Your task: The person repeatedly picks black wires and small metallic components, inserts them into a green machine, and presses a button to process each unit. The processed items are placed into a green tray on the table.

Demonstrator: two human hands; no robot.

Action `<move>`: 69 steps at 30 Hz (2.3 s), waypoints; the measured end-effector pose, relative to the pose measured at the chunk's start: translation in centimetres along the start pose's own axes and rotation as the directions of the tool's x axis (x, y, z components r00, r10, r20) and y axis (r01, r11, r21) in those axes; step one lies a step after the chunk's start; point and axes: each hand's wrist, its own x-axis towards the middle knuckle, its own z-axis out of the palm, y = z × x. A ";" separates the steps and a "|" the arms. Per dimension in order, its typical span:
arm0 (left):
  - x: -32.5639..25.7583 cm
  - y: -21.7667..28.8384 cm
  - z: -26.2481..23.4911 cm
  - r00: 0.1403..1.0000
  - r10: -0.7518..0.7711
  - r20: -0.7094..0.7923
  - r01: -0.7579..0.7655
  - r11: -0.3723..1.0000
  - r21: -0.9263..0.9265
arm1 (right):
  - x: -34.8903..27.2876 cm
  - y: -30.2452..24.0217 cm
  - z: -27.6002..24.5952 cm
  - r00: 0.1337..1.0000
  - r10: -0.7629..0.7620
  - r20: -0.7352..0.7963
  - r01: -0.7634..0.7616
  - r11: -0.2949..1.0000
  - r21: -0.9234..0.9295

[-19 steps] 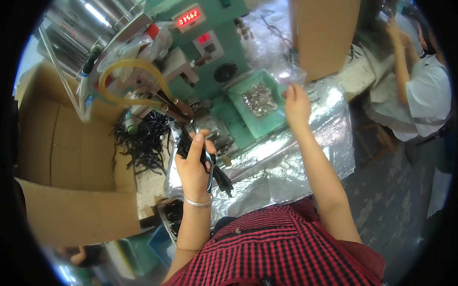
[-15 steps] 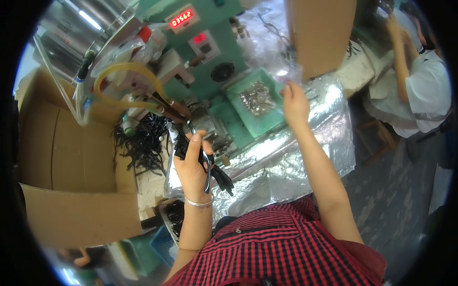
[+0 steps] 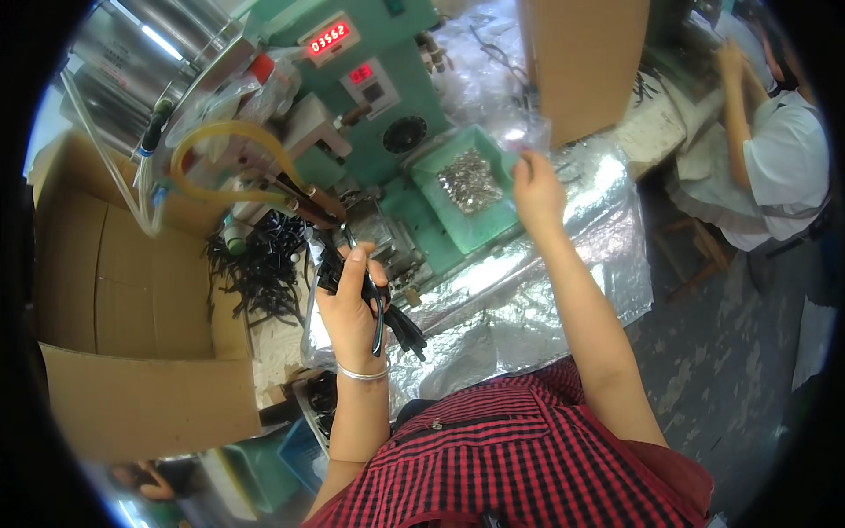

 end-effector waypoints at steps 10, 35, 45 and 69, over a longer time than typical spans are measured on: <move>0.1 0.0 -0.1 1.000 0.008 0.011 -0.008 1.000 -0.005 | -0.2 -0.5 -0.2 1.000 0.000 -0.010 0.001 0.999 0.045; 0.2 0.2 -0.1 1.000 0.022 0.004 -0.022 1.000 0.008 | -0.3 -1.0 -0.5 1.000 0.024 0.007 -0.024 0.998 0.060; 0.3 -0.4 -0.2 0.999 0.048 0.003 -0.048 0.999 0.017 | -0.2 -0.5 -0.2 1.000 -0.018 -0.010 0.018 0.999 -0.041; 0.5 -0.6 -0.5 0.999 0.018 0.040 -0.015 0.998 -0.067 | -0.4 -0.5 -0.3 1.000 -0.008 -0.022 0.007 1.000 -0.026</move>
